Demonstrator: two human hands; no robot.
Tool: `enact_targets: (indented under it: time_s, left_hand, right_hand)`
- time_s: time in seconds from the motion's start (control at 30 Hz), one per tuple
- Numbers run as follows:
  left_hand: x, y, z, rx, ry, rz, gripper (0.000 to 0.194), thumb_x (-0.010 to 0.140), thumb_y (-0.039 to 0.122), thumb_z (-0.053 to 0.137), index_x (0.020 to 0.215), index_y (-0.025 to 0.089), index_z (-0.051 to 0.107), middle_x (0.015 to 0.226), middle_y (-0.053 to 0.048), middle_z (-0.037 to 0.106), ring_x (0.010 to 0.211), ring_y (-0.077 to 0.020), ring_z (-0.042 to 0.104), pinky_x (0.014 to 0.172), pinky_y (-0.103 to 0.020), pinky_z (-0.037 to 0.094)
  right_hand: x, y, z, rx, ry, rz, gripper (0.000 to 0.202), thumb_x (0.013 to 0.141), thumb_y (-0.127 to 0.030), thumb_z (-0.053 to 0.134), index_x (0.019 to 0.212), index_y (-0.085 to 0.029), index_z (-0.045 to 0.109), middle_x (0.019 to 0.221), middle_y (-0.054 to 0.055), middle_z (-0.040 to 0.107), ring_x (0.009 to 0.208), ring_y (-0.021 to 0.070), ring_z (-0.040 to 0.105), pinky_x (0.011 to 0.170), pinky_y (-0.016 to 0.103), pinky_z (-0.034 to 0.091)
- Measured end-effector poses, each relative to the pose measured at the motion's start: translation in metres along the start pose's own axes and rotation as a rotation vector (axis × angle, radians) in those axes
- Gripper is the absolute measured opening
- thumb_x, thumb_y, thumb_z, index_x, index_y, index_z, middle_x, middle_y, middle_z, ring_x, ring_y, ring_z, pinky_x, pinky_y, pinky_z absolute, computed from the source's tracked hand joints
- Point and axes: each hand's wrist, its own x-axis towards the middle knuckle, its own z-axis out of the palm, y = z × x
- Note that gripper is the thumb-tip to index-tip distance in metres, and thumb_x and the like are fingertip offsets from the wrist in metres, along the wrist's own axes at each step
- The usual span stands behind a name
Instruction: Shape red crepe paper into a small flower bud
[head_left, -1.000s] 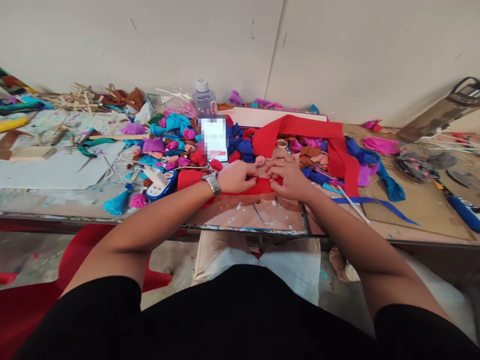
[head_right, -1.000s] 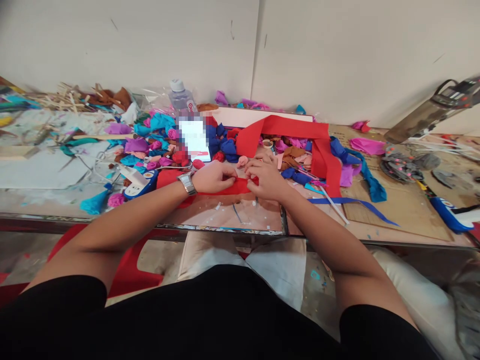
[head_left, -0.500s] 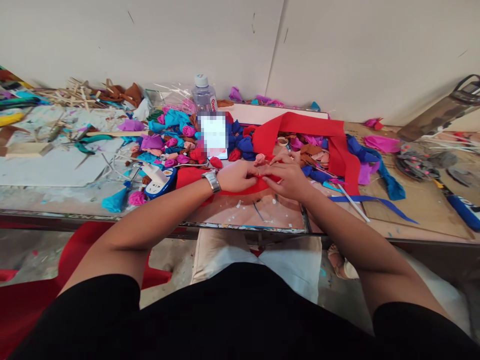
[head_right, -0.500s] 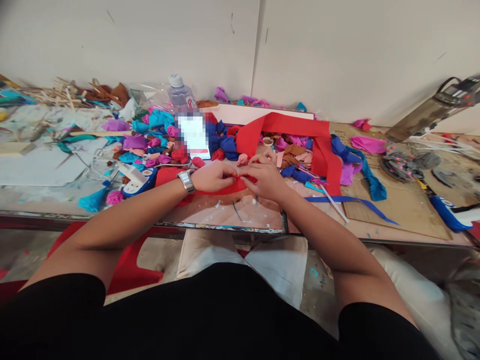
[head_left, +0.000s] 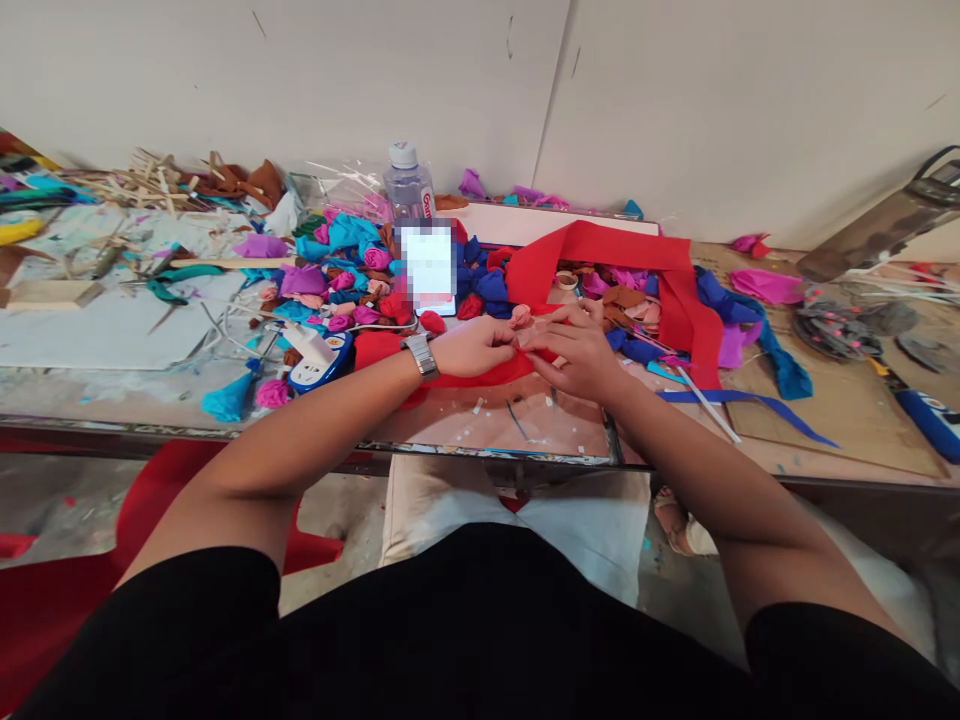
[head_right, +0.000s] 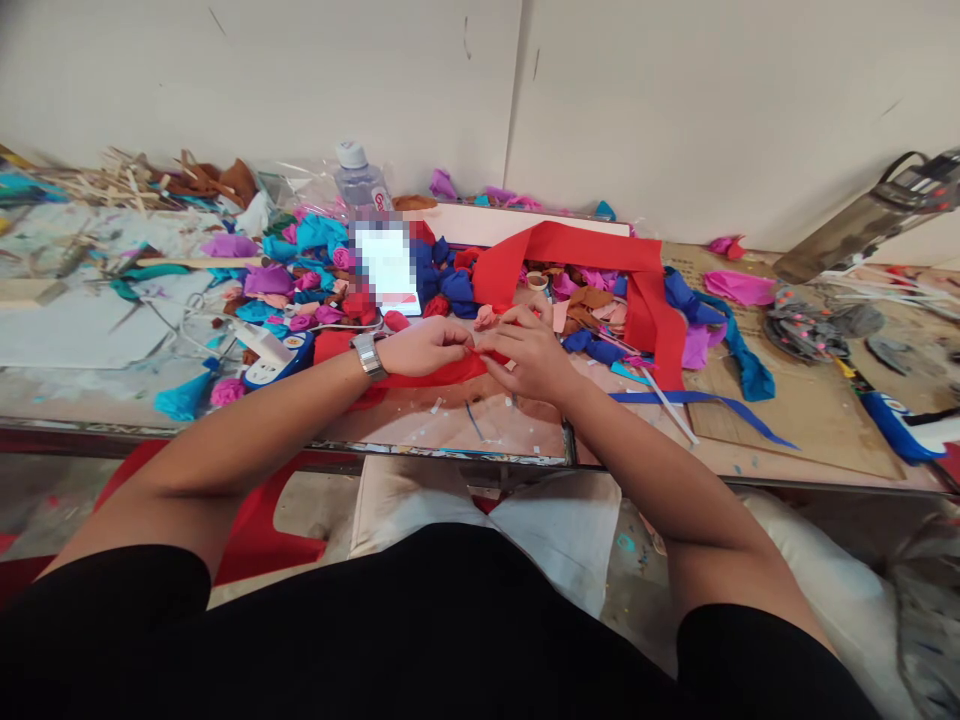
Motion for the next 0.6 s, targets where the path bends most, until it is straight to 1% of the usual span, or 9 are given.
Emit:
enact_targets:
  time_s: [0.1,0.2,0.37,0.5,0.6]
  left_hand:
    - [0.0004,-0.0033,-0.0012,-0.033,-0.022,-0.017,0.026,0.089,0.031,0.05,0.071,0.018,0.064,0.065,0.002,0.051,0.061,-0.0128,0.044,0.063,-0.031,0.035]
    - [0.0003,-0.0023,-0.0022,-0.049,-0.02,-0.024,0.027,0.09,0.032,0.051,0.074,0.018,0.068,0.066,0.002,0.054,0.062,-0.0132,0.046,0.064,-0.031,0.038]
    - [0.0008,0.0026,-0.0015,-0.119,0.054,-0.001,0.037,0.1,0.042,0.051,0.083,0.017,0.073,0.077,-0.001,0.067,0.072,-0.0156,0.058,0.073,-0.032,0.048]
    - [0.0009,0.0029,0.0004,-0.105,0.067,-0.059,0.034,0.098,0.04,0.057,0.075,0.017,0.068,0.068,0.001,0.061,0.067,-0.014,0.055,0.071,-0.03,0.048]
    - [0.0004,0.0026,0.0007,-0.108,0.077,-0.083,0.033,0.096,0.039,0.059,0.073,0.017,0.067,0.067,0.002,0.059,0.066,-0.0129,0.052,0.072,-0.029,0.047]
  right_hand:
    - [-0.001,0.0011,0.0007,0.034,-0.02,-0.006,0.012,0.099,-0.031,0.07,0.105,-0.031,0.081,0.113,0.002,0.087,0.111,0.0302,0.071,0.104,0.054,0.053]
    - [-0.0009,0.0008,0.0007,0.034,-0.009,-0.002,0.013,0.098,-0.03,0.07,0.104,-0.031,0.081,0.113,0.002,0.087,0.111,0.0309,0.071,0.103,0.054,0.054]
    - [0.0003,-0.0008,-0.0001,0.034,0.003,-0.002,0.015,0.1,-0.029,0.07,0.109,-0.031,0.081,0.118,0.001,0.087,0.111,0.0298,0.073,0.106,0.054,0.054]
    - [0.0001,-0.0007,0.0009,0.01,-0.008,0.033,0.016,0.101,-0.031,0.07,0.111,-0.03,0.081,0.119,0.003,0.086,0.115,0.0304,0.072,0.107,0.053,0.052]
    - [-0.0003,0.0002,0.0029,-0.01,0.0,0.038,0.015,0.101,-0.03,0.069,0.109,-0.03,0.082,0.113,0.003,0.087,0.114,0.0306,0.071,0.104,0.051,0.053]
